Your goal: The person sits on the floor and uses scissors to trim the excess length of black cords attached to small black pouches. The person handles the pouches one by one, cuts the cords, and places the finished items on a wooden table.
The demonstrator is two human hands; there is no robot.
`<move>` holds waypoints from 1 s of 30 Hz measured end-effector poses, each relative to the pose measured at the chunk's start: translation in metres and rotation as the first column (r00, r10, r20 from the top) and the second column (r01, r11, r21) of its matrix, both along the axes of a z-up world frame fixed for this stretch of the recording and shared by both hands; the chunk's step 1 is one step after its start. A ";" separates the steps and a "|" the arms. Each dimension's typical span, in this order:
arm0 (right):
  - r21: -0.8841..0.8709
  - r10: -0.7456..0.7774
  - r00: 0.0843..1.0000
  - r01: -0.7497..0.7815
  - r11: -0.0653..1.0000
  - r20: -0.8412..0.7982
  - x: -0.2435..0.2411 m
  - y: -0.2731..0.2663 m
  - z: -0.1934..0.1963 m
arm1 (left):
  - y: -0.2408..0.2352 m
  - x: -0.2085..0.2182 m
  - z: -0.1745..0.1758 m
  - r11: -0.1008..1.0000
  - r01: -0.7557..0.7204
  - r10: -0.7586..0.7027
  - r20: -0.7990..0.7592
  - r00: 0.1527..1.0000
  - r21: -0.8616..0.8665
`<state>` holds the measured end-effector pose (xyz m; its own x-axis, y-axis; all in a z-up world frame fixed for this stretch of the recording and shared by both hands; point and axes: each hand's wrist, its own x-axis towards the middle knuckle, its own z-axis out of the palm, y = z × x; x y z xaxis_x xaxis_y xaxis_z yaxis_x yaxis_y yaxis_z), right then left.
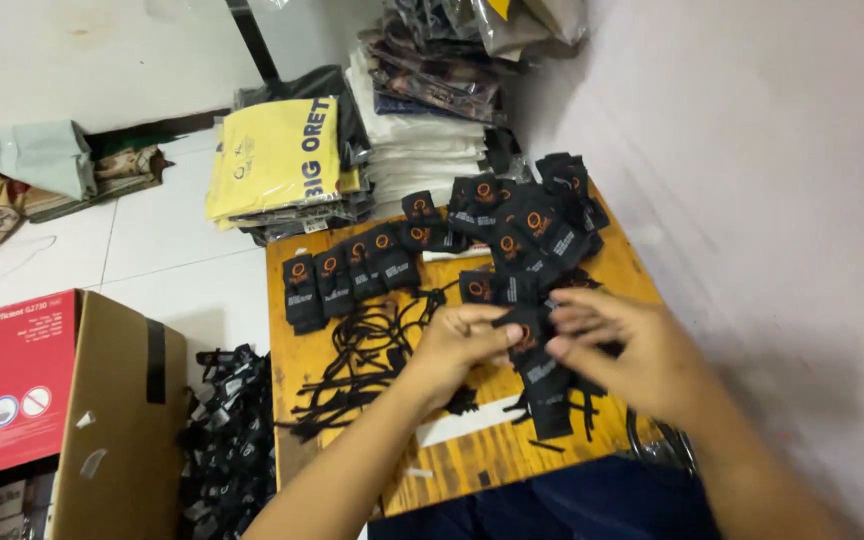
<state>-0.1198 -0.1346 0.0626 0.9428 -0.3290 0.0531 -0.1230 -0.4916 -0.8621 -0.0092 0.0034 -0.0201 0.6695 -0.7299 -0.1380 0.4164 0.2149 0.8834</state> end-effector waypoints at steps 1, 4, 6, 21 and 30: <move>-0.003 0.003 1.000 -0.003 1.000 0.004 0.002 0.004 -0.001 | 0.000 0.000 0.001 1.000 -0.003 0.003 0.004 1.000 -0.003; 0.019 -0.021 0.998 0.023 1.000 -0.057 0.007 0.014 -0.006 | 0.003 -0.001 0.007 0.998 0.027 -0.028 -0.014 1.000 -0.052; -0.082 -0.054 0.997 0.058 0.995 0.049 0.008 0.013 -0.011 | 0.002 -0.002 0.015 0.996 0.028 -0.027 0.023 0.999 -0.085; -0.018 -0.118 0.988 0.121 0.993 0.102 -0.005 -0.003 -0.032 | 0.006 0.003 0.005 0.988 -0.123 0.121 -0.025 0.992 -0.097; 0.046 -0.098 0.989 0.094 0.995 0.112 -0.003 0.013 -0.018 | 0.006 -0.010 0.019 0.965 0.067 -0.036 0.127 0.991 -0.255</move>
